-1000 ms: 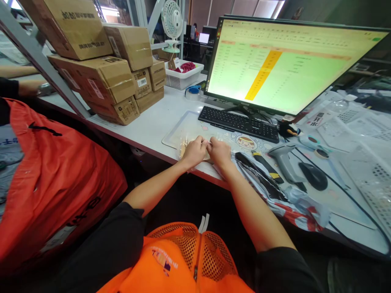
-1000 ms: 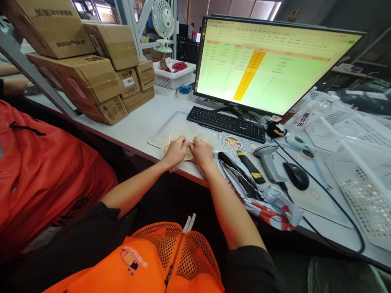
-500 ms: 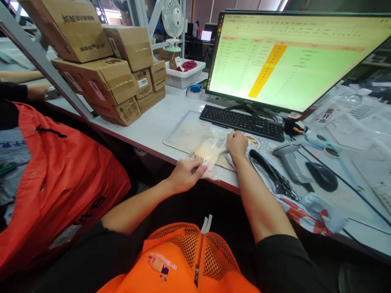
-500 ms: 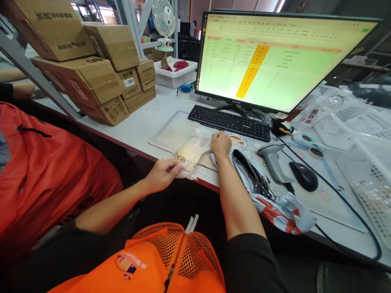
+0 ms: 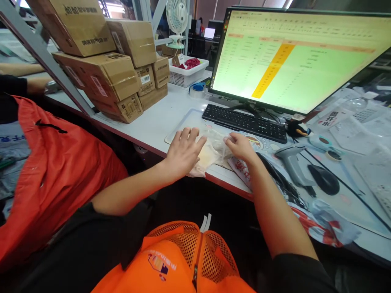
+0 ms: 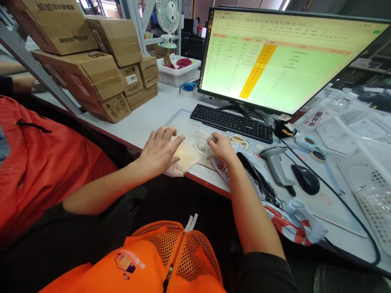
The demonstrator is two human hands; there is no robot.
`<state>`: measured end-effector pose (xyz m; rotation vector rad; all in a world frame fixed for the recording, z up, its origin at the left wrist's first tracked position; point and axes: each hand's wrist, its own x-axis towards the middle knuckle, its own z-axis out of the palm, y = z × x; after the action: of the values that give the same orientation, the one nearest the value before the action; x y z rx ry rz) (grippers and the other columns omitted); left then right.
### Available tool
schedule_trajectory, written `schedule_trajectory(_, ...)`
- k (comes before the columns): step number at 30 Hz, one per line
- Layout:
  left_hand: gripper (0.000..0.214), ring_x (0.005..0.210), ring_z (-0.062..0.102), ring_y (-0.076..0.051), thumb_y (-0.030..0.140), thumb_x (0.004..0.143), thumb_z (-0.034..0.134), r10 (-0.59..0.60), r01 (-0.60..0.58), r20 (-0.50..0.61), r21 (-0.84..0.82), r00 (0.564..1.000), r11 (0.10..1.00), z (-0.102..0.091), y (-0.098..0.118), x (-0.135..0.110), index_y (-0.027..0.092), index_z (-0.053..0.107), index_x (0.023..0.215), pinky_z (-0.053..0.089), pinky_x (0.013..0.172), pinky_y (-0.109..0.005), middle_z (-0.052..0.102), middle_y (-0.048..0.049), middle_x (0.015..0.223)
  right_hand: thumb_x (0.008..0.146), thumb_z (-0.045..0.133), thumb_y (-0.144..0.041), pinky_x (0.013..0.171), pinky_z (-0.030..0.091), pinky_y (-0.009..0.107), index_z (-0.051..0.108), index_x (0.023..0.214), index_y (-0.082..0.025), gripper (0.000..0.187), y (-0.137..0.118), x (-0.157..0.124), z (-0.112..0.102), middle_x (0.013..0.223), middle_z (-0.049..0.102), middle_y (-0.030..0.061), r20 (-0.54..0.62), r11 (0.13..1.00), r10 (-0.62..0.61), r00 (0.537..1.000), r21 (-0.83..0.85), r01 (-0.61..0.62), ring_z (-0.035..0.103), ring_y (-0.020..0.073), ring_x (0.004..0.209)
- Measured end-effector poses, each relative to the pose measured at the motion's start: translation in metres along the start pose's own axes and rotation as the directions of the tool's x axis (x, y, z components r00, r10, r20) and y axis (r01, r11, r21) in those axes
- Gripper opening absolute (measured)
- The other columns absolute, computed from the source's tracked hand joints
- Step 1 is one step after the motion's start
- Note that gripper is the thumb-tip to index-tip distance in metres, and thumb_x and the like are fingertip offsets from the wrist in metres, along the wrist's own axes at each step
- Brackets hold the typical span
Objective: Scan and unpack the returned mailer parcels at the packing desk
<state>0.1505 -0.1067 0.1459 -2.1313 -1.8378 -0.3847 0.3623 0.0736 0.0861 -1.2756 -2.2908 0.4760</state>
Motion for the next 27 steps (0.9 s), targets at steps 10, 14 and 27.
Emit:
schedule_trajectory(10,0.03,0.114,0.069,-0.035,0.007,0.083,0.072,0.265,-0.163,0.525,-0.232,0.809,0.959,0.04,0.016,0.063,0.016,0.075,0.111,0.055,0.096,-0.042,0.073,-0.0182,0.119,0.079,0.058,-0.016,0.107,0.048,0.035,0.072,0.125,-0.013,0.048,-0.008,-0.014,-0.006,0.129,0.073,0.0128,0.189,1.0,-0.01,0.982,0.012,0.008,0.066,0.0256,0.119)
schedule_trajectory(14,0.076,0.142,0.045,-0.05,0.027,0.061,0.095,0.186,-0.041,0.6,-0.247,0.778,0.968,0.069,-0.003,0.086,0.027,0.07,0.132,0.045,0.111,-0.062,0.057,-0.0185,0.151,0.082,0.057,-0.017,0.111,0.046,0.039,0.067,0.136,-0.015,0.054,0.005,-0.022,0.007,0.134,0.071,0.0126,0.164,1.0,0.026,0.986,0.004,-0.027,0.064,0.0265,0.123)
schedule_trajectory(27,0.038,0.087,0.071,-0.022,0.055,0.079,0.083,-0.397,-0.112,-0.16,-0.984,0.904,0.141,0.047,-0.06,0.04,0.019,0.07,0.085,0.059,0.084,-0.03,0.071,-0.0032,0.08,0.098,0.046,-0.03,0.076,0.044,0.035,0.073,0.093,-0.017,0.031,0.003,-0.044,0.024,0.081,0.07,0.0117,-0.131,0.976,0.145,0.981,-0.143,-0.164,0.061,0.0256,0.078)
